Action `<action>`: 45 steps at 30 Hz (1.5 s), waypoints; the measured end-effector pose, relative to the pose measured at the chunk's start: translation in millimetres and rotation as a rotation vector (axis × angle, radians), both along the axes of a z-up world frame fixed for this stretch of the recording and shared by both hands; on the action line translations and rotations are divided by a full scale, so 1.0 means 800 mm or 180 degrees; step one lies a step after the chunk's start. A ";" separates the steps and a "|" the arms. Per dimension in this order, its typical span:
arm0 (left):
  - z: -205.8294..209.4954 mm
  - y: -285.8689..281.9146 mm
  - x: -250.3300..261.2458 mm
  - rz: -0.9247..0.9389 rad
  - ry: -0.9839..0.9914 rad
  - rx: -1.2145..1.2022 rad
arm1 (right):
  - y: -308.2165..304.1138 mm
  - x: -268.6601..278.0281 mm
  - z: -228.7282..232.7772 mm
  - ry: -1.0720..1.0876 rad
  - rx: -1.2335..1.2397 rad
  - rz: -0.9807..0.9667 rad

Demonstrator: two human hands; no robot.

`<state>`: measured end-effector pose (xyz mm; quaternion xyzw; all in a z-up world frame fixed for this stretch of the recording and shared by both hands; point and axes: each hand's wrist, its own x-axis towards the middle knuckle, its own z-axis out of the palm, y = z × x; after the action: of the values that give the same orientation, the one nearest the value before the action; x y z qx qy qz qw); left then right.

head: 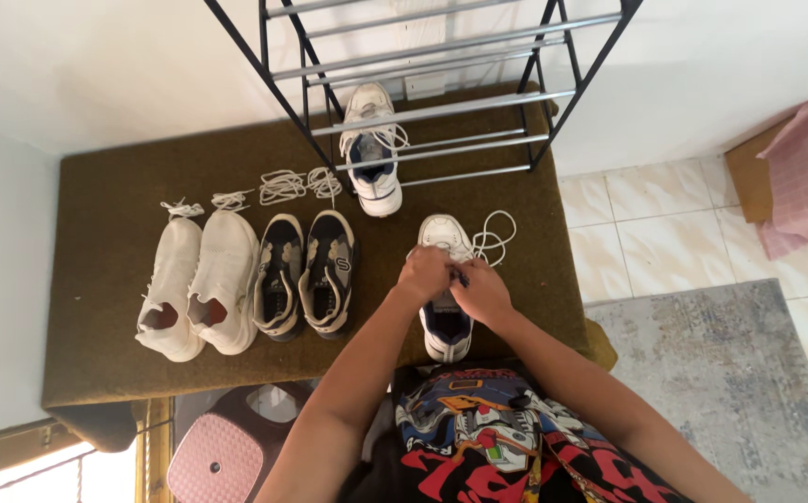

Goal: The person removes the laces from a white sneaker, then re-laces it by threading the laces through the eyelets and tying a knot. The person repeats the process on a second white sneaker, threading the laces and tying them.

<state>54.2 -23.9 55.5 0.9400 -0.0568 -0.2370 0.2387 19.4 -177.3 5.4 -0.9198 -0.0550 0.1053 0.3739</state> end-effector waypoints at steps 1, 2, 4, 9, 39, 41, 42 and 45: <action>-0.006 0.001 -0.001 -0.0074 -0.0134 0.0077 | 0.001 -0.002 -0.001 -0.0010 0.0045 -0.0038; -0.015 0.005 -0.001 0.0089 -0.0133 -0.0082 | 0.001 -0.002 -0.001 -0.0079 0.0081 -0.0032; -0.034 0.021 -0.001 0.0390 -0.0117 -0.0405 | 0.000 -0.005 -0.003 -0.0206 0.0148 -0.0044; -0.057 0.065 0.003 0.1577 -0.0422 -0.0530 | -0.004 -0.008 -0.004 -0.0067 0.0258 -0.0153; -0.084 0.115 -0.031 0.2562 -0.1483 -0.1108 | -0.004 -0.010 -0.016 -0.0647 0.0275 -0.0010; -0.070 0.105 -0.036 0.1791 -0.1756 -0.0777 | -0.001 -0.008 -0.018 -0.0655 0.0326 -0.0011; -0.062 0.097 -0.037 0.1641 -0.1805 -0.0798 | 0.001 -0.008 -0.018 -0.0625 0.0317 -0.0018; -0.042 0.056 -0.030 0.1066 -0.1774 -0.1114 | 0.004 -0.009 -0.015 -0.0600 0.0322 -0.0046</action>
<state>29.9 21.1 22.2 0.9097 -0.0047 0.0837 0.4067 11.9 -173.7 -6.6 -0.9060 -0.0885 0.0127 0.4138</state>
